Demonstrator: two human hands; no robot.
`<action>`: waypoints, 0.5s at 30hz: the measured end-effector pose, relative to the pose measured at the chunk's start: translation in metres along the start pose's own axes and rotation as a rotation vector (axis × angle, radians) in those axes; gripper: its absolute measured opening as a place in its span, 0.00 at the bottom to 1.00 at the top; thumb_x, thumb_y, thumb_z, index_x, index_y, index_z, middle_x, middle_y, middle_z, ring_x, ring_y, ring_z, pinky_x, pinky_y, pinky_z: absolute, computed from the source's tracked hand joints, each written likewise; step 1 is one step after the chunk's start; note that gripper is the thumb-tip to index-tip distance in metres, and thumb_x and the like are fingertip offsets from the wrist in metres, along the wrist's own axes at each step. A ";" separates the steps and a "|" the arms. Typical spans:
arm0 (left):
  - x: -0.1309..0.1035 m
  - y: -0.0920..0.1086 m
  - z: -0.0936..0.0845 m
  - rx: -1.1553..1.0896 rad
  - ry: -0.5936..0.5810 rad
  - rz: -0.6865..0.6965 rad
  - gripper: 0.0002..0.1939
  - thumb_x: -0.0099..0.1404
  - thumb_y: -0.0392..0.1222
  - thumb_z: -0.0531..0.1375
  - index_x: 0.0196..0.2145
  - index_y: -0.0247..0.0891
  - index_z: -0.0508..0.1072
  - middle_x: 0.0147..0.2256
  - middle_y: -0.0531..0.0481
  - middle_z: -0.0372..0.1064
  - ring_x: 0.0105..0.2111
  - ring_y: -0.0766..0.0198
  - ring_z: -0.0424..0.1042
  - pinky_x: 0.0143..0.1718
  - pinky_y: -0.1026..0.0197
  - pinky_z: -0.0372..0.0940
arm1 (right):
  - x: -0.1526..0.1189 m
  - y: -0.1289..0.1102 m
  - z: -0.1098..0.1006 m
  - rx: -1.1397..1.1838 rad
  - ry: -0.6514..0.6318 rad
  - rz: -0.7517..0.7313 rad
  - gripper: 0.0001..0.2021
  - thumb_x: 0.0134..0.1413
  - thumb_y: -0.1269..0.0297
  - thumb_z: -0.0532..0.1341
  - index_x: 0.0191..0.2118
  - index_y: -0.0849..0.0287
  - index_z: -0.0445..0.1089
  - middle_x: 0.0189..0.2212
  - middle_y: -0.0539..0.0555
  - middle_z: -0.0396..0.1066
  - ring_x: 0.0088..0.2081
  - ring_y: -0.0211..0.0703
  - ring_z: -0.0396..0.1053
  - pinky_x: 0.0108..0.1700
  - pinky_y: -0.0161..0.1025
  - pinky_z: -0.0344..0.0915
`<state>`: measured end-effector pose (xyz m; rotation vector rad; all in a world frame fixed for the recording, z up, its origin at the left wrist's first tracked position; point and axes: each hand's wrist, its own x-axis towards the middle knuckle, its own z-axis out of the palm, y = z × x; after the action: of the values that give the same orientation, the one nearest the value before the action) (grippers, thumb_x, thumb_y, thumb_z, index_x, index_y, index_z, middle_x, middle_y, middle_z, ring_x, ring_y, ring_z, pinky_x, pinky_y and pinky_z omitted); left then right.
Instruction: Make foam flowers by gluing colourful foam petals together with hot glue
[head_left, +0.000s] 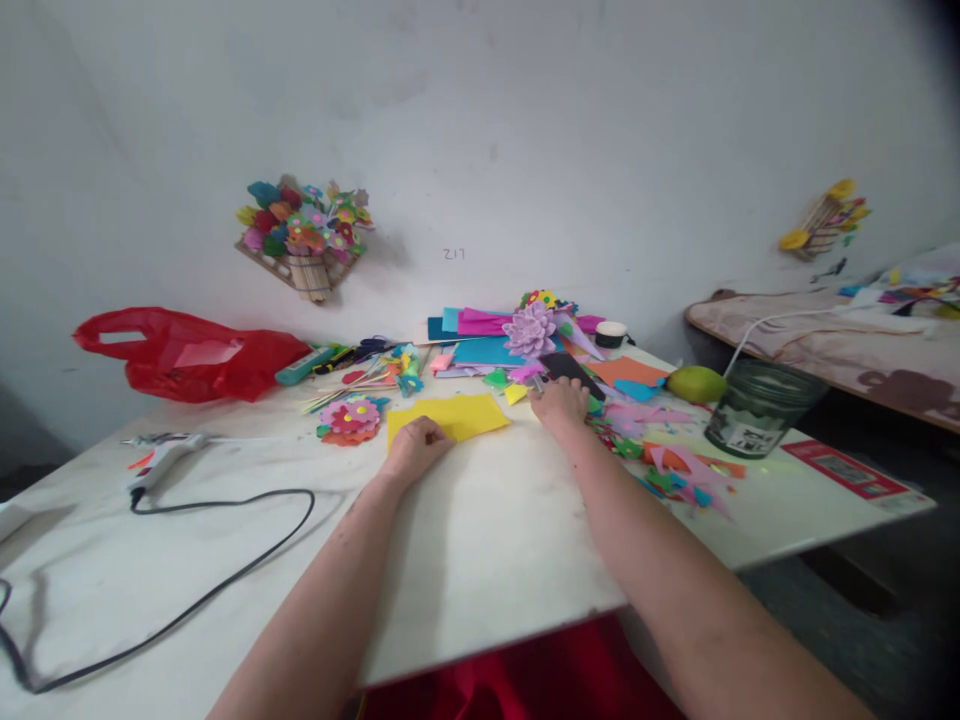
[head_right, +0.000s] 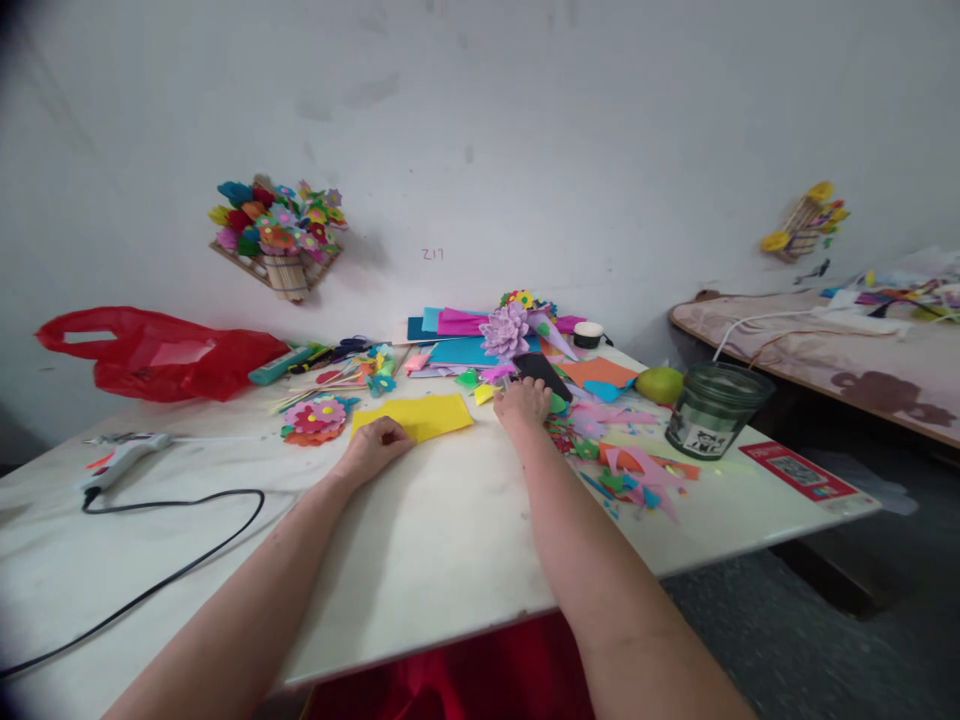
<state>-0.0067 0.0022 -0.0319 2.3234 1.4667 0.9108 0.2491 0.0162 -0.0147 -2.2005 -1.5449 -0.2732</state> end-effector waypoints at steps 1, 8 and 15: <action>-0.001 0.001 0.000 0.026 0.003 0.025 0.09 0.52 0.45 0.58 0.23 0.36 0.70 0.27 0.50 0.67 0.27 0.66 0.64 0.30 0.64 0.59 | 0.000 -0.001 0.001 0.002 -0.014 0.003 0.19 0.50 0.54 0.54 0.40 0.65 0.70 0.43 0.67 0.66 0.47 0.58 0.58 0.45 0.49 0.52; -0.003 0.009 -0.001 0.159 0.035 0.129 0.11 0.55 0.46 0.56 0.27 0.36 0.73 0.30 0.47 0.69 0.30 0.64 0.67 0.33 0.63 0.59 | 0.004 -0.005 -0.002 0.087 -0.065 0.026 0.19 0.46 0.59 0.58 0.45 0.62 0.65 0.40 0.61 0.69 0.46 0.54 0.61 0.45 0.46 0.53; -0.003 0.009 -0.001 0.155 0.032 0.115 0.10 0.55 0.45 0.56 0.27 0.37 0.73 0.31 0.47 0.69 0.30 0.63 0.67 0.33 0.63 0.60 | 0.003 -0.005 -0.002 0.009 -0.187 -0.047 0.19 0.44 0.58 0.59 0.41 0.65 0.69 0.44 0.67 0.66 0.48 0.59 0.59 0.45 0.50 0.53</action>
<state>-0.0015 -0.0046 -0.0272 2.5391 1.4780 0.8969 0.2454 0.0192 -0.0109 -2.2383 -1.6938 -0.0753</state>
